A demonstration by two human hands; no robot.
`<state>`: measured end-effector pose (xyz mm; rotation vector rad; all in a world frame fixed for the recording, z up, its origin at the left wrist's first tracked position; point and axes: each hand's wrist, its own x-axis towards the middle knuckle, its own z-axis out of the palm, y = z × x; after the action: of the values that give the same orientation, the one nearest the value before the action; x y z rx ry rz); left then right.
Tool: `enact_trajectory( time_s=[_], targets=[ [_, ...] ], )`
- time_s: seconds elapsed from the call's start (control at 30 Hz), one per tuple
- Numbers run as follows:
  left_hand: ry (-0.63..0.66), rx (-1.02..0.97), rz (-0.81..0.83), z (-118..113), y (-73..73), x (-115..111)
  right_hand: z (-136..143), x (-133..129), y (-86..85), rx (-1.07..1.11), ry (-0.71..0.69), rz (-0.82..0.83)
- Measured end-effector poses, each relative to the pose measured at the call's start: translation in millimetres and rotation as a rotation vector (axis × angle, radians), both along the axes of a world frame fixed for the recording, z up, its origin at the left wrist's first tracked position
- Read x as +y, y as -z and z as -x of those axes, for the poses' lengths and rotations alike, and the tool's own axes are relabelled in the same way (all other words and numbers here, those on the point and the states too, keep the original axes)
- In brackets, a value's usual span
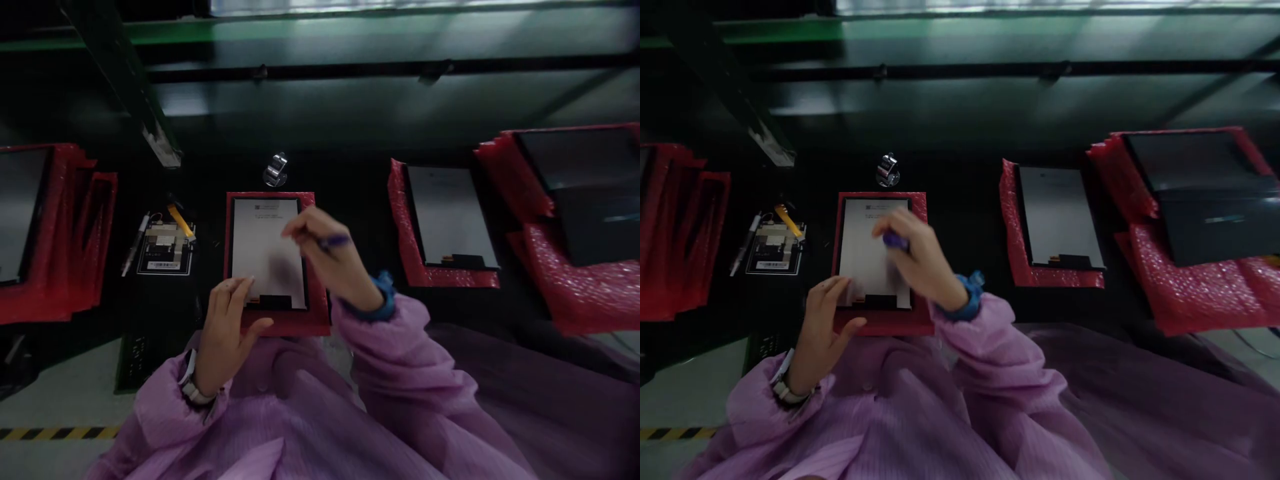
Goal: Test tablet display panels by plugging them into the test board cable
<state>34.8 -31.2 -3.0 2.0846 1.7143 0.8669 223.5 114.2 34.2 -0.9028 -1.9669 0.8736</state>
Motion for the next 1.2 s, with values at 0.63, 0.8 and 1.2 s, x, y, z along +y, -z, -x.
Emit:
enact_trajectory(
  time_s=[0.63, 0.8, 1.2],
  targets=[
    [-0.019, 0.104, 0.152, 0, 25.2, -6, -13, 99, 74.5, 0.470, 0.322, 0.557],
    [-0.102, -0.034, 0.120, 1, 18.1, -6, -7, 84, 63.0, 0.571, 0.289, 0.447],
    [-0.290, -0.627, 0.574, 9, -10.7, 14, -9, 68, 57.9, 0.544, 0.317, 0.397]
  ],
)
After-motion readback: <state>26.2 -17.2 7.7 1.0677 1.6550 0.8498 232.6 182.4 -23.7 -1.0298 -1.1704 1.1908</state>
